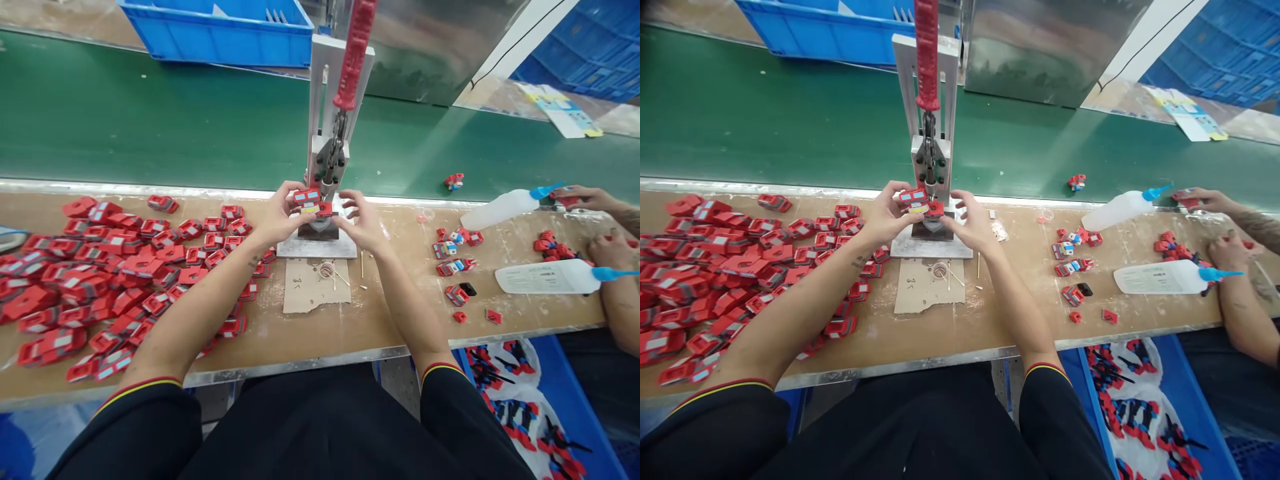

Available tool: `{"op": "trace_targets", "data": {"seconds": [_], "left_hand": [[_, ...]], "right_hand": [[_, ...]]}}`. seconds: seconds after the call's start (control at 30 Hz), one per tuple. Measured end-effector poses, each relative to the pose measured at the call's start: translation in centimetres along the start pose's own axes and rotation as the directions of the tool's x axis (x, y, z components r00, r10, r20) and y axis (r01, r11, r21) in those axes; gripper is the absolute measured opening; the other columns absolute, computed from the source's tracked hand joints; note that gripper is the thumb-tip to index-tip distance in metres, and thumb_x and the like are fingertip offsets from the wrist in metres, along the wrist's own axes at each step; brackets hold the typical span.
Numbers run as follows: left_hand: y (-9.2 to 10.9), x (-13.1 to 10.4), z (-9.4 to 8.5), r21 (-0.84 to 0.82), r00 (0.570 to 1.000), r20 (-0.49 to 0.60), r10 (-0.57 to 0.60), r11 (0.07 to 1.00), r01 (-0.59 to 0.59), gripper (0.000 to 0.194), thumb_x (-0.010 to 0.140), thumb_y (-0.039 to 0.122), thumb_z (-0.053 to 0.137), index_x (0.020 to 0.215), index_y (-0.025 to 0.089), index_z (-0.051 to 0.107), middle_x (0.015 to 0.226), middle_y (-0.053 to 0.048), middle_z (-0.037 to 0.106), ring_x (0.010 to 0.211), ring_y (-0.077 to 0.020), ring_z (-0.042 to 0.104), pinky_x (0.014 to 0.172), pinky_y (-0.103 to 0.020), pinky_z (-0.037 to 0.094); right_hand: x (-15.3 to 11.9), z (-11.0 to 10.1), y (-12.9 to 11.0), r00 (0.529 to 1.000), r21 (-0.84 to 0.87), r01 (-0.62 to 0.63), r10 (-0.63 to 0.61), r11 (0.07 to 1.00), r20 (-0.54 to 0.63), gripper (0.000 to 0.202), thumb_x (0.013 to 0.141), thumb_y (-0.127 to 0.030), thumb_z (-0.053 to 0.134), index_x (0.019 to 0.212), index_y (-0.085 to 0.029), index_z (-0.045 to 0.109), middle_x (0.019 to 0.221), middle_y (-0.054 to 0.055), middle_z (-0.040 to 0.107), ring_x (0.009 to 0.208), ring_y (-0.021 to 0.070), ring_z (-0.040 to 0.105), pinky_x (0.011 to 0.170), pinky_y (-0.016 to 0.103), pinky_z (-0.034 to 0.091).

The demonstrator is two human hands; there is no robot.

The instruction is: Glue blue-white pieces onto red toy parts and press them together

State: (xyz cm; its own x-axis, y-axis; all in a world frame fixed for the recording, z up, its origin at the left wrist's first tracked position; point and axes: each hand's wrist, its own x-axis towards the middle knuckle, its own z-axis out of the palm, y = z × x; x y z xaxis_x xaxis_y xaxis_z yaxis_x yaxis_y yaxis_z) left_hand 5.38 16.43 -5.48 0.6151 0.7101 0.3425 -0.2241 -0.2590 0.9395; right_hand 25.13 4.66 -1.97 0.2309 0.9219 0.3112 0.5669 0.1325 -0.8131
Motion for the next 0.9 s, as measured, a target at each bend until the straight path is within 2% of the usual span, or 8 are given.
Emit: {"op": "trace_targets", "data": {"seconds": [0.1,0.2,0.37,0.5,0.63,0.77,0.83,0.9], "left_hand": [[0.1,0.0,-0.2,0.015,1.0,-0.007,0.018,1.0,-0.018,0.075,0.069,0.065,0.092,0.116,0.026,0.049,0.105,-0.005,0.074,0.093,-0.0203,0.077,0.086,-0.036,0.064],[0.3,-0.2,-0.7,0.04,0.998,-0.033,0.049,0.998,-0.048,0.075,0.069,0.067,0.092,0.115,0.026,0.051,0.104,-0.004,0.072,0.093,-0.02,0.075,0.09,-0.039,0.064],[-0.1,-0.9,-1.6,0.042,0.995,-0.065,0.069,0.997,-0.066,0.071,0.069,0.065,0.093,0.113,0.026,0.053,0.1,-0.002,0.07,0.09,-0.0187,0.073,0.088,-0.037,0.063],[-0.8,-1.1,-1.8,0.052,0.998,-0.045,0.052,0.997,-0.05,0.062,0.075,0.06,0.089,0.112,0.025,0.054,0.099,-0.003,0.069,0.087,-0.0167,0.07,0.083,-0.034,0.062],[-0.9,-1.1,-0.9,0.11,0.997,-0.038,0.061,0.992,-0.057,0.054,0.078,0.049,0.088,0.112,0.025,0.053,0.103,-0.004,0.069,0.092,-0.0183,0.071,0.09,-0.037,0.061],[-0.6,-0.7,0.3,0.127,0.998,-0.053,0.032,0.992,-0.025,0.061,0.075,0.038,0.087,0.122,0.024,0.051,0.102,-0.002,0.07,0.092,-0.0205,0.074,0.091,-0.039,0.062],[-0.7,-0.4,0.6,0.139,0.997,-0.073,0.019,0.99,-0.008,0.059,0.073,0.033,0.086,0.12,0.024,0.052,0.101,-0.002,0.07,0.092,-0.021,0.075,0.091,-0.04,0.062],[-0.8,-0.1,0.6,0.154,0.997,-0.074,0.0,0.988,0.012,0.057,0.072,0.03,0.085,0.118,0.023,0.053,0.099,-0.002,0.07,0.09,-0.0215,0.075,0.091,-0.04,0.062]], "right_hand": [[0.4,2.0,1.4,0.99,0.046,-0.022,0.016,0.999,0.138,0.05,0.08,-0.033,0.076,0.128,-0.024,0.066,0.138,0.011,0.074,0.12,0.0293,0.069,0.098,0.048,0.06],[0.9,2.0,1.7,0.989,0.129,-0.089,0.072,0.988,0.13,0.041,0.082,-0.038,0.076,0.12,-0.024,0.071,0.123,0.009,0.08,0.115,0.0282,0.073,0.101,0.048,0.059],[-0.9,-0.8,1.7,0.953,0.38,-0.303,0.281,0.874,0.115,0.046,0.075,-0.054,0.087,0.107,-0.022,0.076,0.106,0.009,0.082,0.1,0.0238,0.077,0.094,0.041,0.061],[-2.4,-2.1,1.0,0.935,0.484,-0.345,0.341,0.804,0.1,0.053,0.067,-0.06,0.093,0.102,-0.022,0.079,0.104,0.007,0.083,0.095,0.0196,0.075,0.086,0.034,0.061],[-3.5,-2.4,0.6,0.928,0.511,-0.355,0.361,0.783,0.092,0.057,0.064,-0.066,0.092,0.101,-0.024,0.079,0.1,0.005,0.082,0.085,0.017,0.073,0.072,0.031,0.061],[-4.1,-3.8,1.8,0.921,0.567,-0.359,0.381,0.741,0.085,0.057,0.071,-0.065,0.087,0.112,-0.028,0.074,0.116,0.006,0.08,0.093,0.0193,0.075,0.072,0.032,0.063],[-3.4,-5.2,3.3,0.92,0.545,-0.341,0.39,0.766,0.027,0.052,0.079,-0.064,0.079,0.118,-0.031,0.07,0.122,0.005,0.078,0.1,0.0214,0.076,0.075,0.035,0.063],[-1.5,-6.8,5.4,0.92,0.465,-0.312,0.386,0.829,-0.071,0.047,0.086,-0.063,0.069,0.122,-0.034,0.066,0.122,0.005,0.077,0.105,0.0226,0.075,0.078,0.036,0.063]]}}
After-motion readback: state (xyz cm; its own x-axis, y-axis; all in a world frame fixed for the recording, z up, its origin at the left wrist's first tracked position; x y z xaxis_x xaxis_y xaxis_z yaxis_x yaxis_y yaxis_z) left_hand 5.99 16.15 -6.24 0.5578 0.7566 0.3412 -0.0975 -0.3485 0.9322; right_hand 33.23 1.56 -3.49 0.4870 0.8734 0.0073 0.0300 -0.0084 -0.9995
